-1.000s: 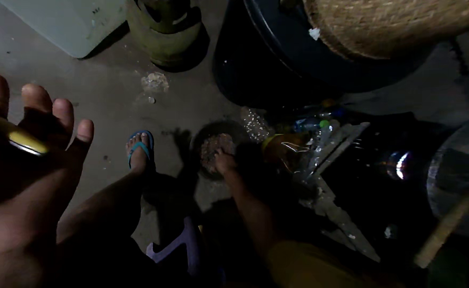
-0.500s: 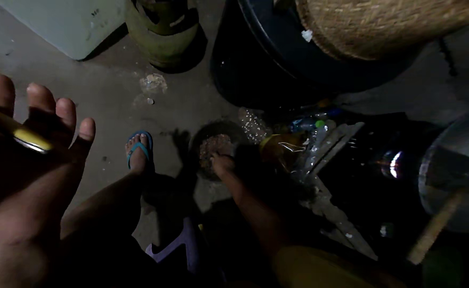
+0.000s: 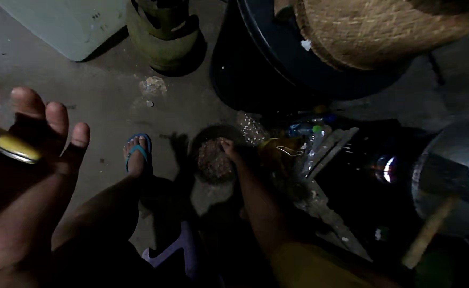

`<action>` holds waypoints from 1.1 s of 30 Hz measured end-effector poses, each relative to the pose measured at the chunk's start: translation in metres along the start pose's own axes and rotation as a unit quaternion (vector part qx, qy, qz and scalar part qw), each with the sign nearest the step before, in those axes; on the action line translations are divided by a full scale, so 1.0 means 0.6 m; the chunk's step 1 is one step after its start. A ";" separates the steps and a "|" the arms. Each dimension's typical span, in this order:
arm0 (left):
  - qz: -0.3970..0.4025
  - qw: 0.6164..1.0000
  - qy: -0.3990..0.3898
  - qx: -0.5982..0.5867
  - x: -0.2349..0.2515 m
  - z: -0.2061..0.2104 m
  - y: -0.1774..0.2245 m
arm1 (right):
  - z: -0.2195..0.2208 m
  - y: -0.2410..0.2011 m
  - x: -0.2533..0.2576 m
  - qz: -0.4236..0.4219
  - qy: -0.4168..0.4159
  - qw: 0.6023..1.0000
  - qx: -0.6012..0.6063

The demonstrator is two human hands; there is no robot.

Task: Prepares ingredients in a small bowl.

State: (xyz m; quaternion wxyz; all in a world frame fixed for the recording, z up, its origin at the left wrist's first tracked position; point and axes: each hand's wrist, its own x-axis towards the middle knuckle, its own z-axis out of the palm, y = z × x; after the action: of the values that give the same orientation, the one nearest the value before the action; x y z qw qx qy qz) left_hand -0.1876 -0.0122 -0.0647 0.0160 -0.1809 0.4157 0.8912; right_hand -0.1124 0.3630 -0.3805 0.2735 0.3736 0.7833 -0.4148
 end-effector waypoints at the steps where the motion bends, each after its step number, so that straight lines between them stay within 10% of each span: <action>1: 0.000 1.000 -0.013 -0.006 0.001 0.002 -0.001 | 0.019 0.004 -0.007 0.008 0.026 0.999 0.023; 7: -0.012 1.000 -0.027 0.002 0.009 -0.011 -0.001 | 0.141 0.019 -0.136 0.066 0.034 0.978 -0.197; 14: -0.008 1.000 0.004 -0.023 0.004 -0.006 0.002 | -0.002 -0.046 0.003 0.042 -0.116 0.986 -0.109; 24: 0.000 1.000 -0.028 0.004 0.012 -0.012 -0.005 | 0.156 0.020 -0.140 0.072 0.024 0.974 -0.212; 33: -0.015 1.000 -0.021 -0.015 0.000 -0.007 0.000 | -0.040 -0.020 -0.049 0.031 -0.102 0.994 -0.029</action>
State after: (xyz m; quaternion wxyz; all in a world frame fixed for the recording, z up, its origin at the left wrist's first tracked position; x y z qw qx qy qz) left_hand -0.1860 -0.0154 -0.0671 0.0357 -0.1687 0.3989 0.9006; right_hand -0.1082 0.3685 -0.3411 0.3758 0.3455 0.7508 -0.4192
